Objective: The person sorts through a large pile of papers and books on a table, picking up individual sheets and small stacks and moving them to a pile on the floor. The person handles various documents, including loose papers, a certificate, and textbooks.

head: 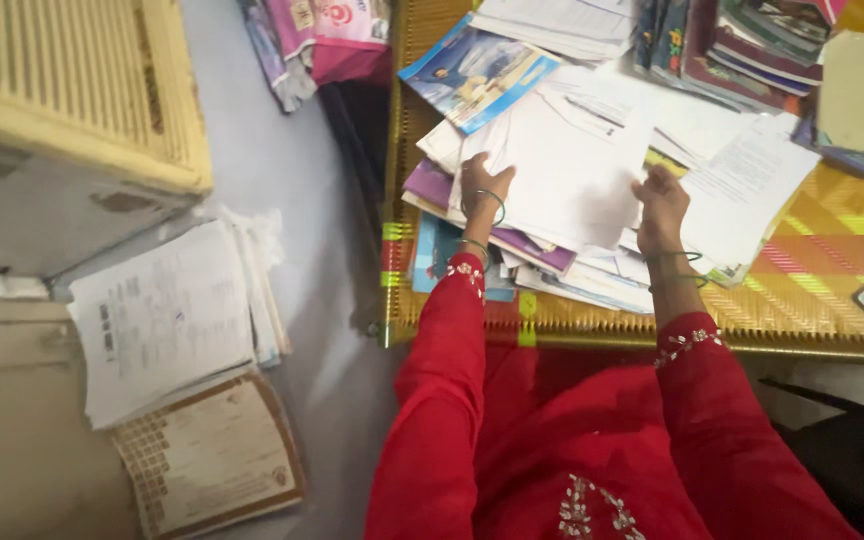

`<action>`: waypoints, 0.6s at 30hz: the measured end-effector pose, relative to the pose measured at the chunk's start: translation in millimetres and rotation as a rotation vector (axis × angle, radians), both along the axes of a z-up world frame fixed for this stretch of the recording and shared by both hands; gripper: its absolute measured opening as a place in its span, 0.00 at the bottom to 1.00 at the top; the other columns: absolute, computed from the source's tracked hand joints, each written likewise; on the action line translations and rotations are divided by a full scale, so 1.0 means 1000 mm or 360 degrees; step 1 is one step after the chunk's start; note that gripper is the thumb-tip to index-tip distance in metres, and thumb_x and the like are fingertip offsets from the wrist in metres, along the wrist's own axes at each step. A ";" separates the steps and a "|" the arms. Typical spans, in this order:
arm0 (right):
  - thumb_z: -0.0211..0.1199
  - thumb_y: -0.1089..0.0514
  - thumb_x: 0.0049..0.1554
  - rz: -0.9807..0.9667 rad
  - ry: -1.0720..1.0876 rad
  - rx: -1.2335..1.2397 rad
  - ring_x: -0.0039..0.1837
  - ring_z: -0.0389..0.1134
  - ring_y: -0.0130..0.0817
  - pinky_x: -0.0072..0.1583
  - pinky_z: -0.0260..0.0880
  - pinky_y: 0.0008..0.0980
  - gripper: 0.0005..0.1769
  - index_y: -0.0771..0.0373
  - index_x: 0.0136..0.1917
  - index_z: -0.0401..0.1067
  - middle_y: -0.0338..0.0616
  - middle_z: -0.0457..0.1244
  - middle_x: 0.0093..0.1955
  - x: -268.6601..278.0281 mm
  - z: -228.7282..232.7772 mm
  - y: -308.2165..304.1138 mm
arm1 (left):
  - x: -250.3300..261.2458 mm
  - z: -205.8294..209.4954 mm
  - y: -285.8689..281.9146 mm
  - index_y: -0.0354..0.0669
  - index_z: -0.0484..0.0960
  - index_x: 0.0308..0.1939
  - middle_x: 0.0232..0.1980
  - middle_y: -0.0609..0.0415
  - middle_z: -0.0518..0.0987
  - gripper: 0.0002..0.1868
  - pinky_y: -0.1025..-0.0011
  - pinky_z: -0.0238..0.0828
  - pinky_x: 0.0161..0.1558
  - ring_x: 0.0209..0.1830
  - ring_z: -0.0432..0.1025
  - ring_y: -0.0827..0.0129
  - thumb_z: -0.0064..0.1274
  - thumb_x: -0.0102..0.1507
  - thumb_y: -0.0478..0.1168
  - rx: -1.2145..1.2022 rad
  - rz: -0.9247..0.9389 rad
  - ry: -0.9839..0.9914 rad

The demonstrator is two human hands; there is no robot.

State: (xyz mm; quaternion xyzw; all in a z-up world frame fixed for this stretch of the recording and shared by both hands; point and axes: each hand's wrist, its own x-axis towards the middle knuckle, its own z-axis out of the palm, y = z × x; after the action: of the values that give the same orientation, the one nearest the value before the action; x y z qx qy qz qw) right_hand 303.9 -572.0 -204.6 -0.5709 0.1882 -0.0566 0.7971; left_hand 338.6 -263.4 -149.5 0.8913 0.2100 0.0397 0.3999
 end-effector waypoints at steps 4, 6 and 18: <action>0.68 0.69 0.61 0.0301 0.0295 -0.0160 0.49 0.60 0.32 0.49 0.62 0.31 0.10 0.74 0.53 0.70 0.43 0.63 0.50 -0.002 -0.025 -0.013 | 0.002 0.006 -0.009 0.37 0.79 0.56 0.63 0.45 0.73 0.35 0.52 0.69 0.60 0.65 0.68 0.52 0.65 0.52 0.55 0.0397 0.0085 0.0380; 0.69 0.68 0.61 0.0387 0.0288 0.0029 0.46 0.62 0.30 0.47 0.65 0.30 0.07 0.71 0.47 0.72 0.42 0.63 0.44 -0.007 -0.024 -0.003 | 0.001 0.024 -0.017 0.36 0.80 0.53 0.64 0.45 0.72 0.33 0.52 0.69 0.60 0.65 0.67 0.52 0.65 0.53 0.56 0.0488 0.0086 0.0474; 0.70 0.66 0.48 0.0121 0.0399 -0.1104 0.46 0.73 0.36 0.50 0.73 0.35 0.17 0.65 0.53 0.79 0.51 0.72 0.48 -0.025 0.037 0.013 | -0.017 0.038 -0.065 0.38 0.79 0.51 0.58 0.39 0.75 0.26 0.54 0.74 0.55 0.58 0.72 0.47 0.67 0.52 0.42 0.0350 0.0081 0.0514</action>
State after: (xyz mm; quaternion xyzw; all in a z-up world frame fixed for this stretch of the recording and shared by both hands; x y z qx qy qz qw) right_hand 278.9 -559.0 -168.0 -0.8163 0.2326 -0.0170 0.5285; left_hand 321.3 -328.0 -111.1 0.9187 0.2885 -0.0711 0.2602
